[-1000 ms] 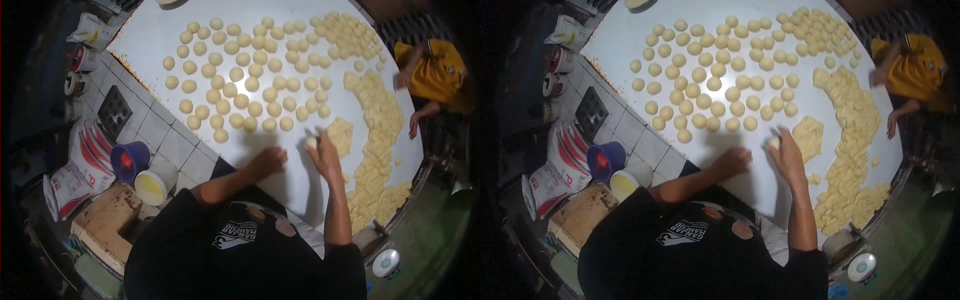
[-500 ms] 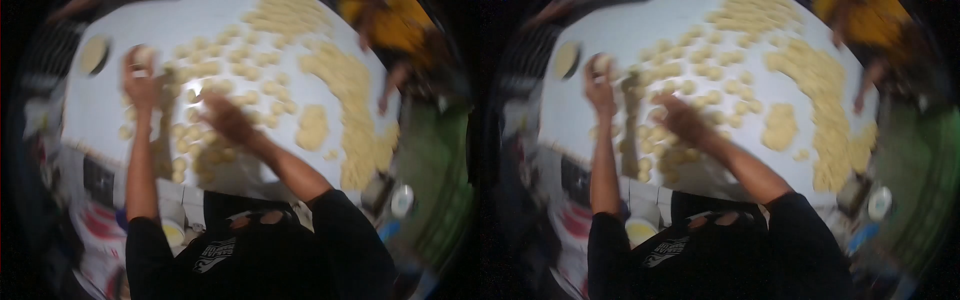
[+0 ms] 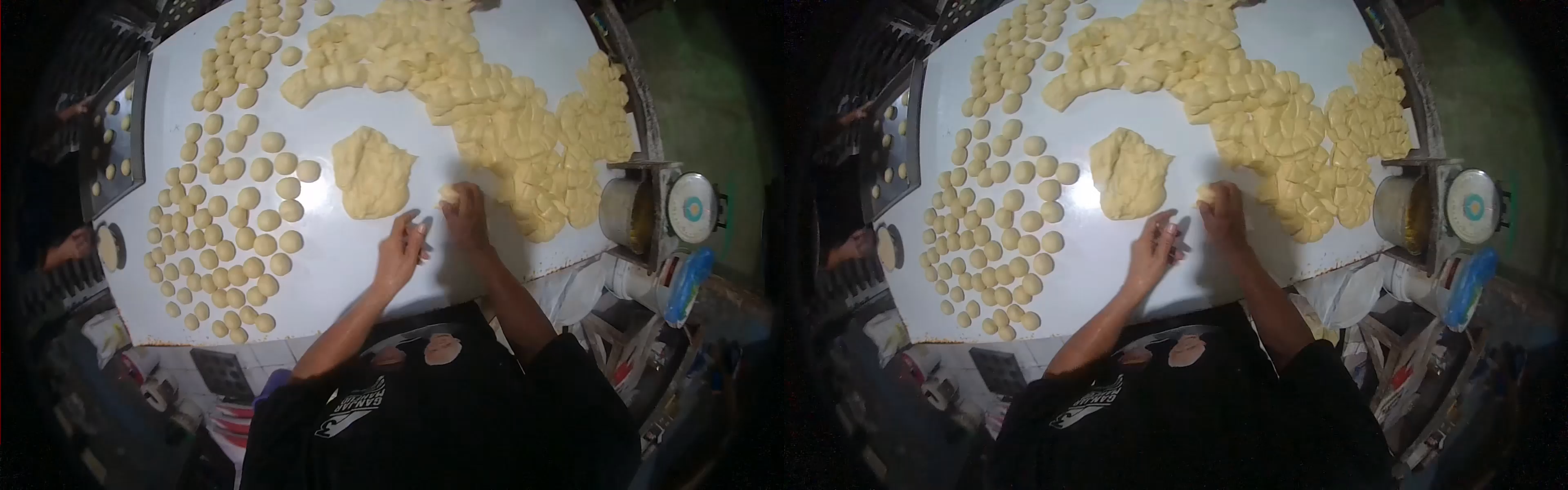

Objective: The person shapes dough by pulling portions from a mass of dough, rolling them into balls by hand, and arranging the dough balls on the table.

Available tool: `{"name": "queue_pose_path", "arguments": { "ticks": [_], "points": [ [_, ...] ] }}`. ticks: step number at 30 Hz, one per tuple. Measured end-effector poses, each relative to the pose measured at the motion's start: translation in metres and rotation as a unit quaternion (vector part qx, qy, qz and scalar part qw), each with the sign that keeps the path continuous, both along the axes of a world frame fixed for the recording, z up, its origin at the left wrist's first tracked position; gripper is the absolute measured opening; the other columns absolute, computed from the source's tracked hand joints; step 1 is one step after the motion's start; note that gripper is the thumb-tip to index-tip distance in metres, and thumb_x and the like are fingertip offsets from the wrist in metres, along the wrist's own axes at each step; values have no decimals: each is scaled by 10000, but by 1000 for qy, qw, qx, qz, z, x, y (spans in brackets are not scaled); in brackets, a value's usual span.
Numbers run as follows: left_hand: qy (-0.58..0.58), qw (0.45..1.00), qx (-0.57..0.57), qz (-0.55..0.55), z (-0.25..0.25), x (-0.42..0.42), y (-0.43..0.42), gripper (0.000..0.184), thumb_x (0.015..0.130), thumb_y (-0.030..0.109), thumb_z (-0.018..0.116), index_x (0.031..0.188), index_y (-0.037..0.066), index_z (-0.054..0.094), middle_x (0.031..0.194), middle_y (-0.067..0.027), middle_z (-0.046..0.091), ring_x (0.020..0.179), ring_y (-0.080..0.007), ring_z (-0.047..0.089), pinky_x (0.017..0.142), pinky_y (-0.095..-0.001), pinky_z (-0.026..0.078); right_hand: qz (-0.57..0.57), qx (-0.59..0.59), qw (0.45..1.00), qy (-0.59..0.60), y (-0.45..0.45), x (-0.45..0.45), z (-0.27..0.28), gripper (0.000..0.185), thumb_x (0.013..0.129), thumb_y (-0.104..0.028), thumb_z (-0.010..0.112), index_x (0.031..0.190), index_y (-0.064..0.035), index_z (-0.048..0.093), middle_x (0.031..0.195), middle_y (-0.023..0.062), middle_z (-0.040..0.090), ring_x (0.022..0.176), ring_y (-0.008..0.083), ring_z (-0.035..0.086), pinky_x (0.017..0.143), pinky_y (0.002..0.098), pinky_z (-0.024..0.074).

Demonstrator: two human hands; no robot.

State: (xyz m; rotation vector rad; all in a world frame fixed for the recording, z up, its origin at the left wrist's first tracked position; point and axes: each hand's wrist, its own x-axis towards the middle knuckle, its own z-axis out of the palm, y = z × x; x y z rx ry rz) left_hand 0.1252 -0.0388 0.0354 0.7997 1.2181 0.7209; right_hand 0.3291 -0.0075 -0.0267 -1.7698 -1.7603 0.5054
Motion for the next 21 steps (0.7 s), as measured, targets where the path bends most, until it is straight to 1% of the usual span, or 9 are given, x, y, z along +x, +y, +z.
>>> {"name": "queue_pose_path", "arguments": {
  "ticks": [4,7,8,9,14,16,18,20,21],
  "points": [
    [-203,931,-255,168,-20,39,-27,448,1145,301,551,1522,60,527,1214,-125,660,984,-176,689,751,-348,597,133,-316,899,272,-39,-1,56,382,888,-97,799,1221,21,654,1140,198,667,1103,410,653,1000,518,541],
    [-175,948,-164,208,-1,7,-40,347,1118,203,553,1422,41,589,1285,-150,642,1154,-224,655,927,-404,574,344,10,935,82,-6,5,60,225,981,-72,670,1192,4,692,1045,171,686,942,332,677,826,444,585],
    [80,989,7,126,2,-6,-46,320,1091,150,575,1388,42,620,1272,-162,644,1140,-257,666,931,-414,572,330,91,938,-56,39,13,44,224,1005,-59,620,1209,-9,695,1051,173,689,915,321,671,779,426,585],
    [323,930,175,25,3,-16,-55,301,1064,98,596,1354,43,651,1259,-173,646,1127,-291,676,934,-425,570,284,126,947,-82,86,15,54,224,989,-70,623,1191,-52,720,1107,128,715,979,314,684,830,441,579],
    [393,890,209,-96,-13,-43,-87,326,1016,31,636,1336,66,688,1252,-224,629,1168,-427,659,976,-441,564,295,132,921,-216,215,30,41,168,1004,-94,578,1104,-94,713,1026,113,711,997,353,698,845,494,580],
    [395,901,175,-45,-5,-52,-108,436,983,49,666,1410,136,664,1377,-204,606,1239,-400,624,1038,-459,538,309,21,949,-55,177,16,45,160,1026,-132,543,1032,-82,695,982,154,701,922,378,706,817,509,584],
    [414,885,192,-93,-19,-79,-148,475,981,109,692,1448,180,647,1442,-193,589,1263,-397,609,1061,-478,515,413,-31,903,-117,82,6,79,147,1014,-174,583,944,-77,668,885,156,656,854,332,706,752,493,569],
    [432,862,211,-162,-32,-112,-158,517,980,168,719,1486,223,631,1507,-182,572,1286,-394,593,1085,-496,492,416,76,905,39,-12,14,77,123,912,-217,727,914,-114,660,883,96,614,849,283,659,752,470,542],
    [513,777,278,-236,-42,-126,-146,558,975,239,731,1518,249,604,1567,-165,535,1309,-397,570,1102,-519,462,410,58,909,43,-42,20,46,170,862,-233,760,911,-109,656,917,85,602,871,280,635,752,465,532]
  ]
}}
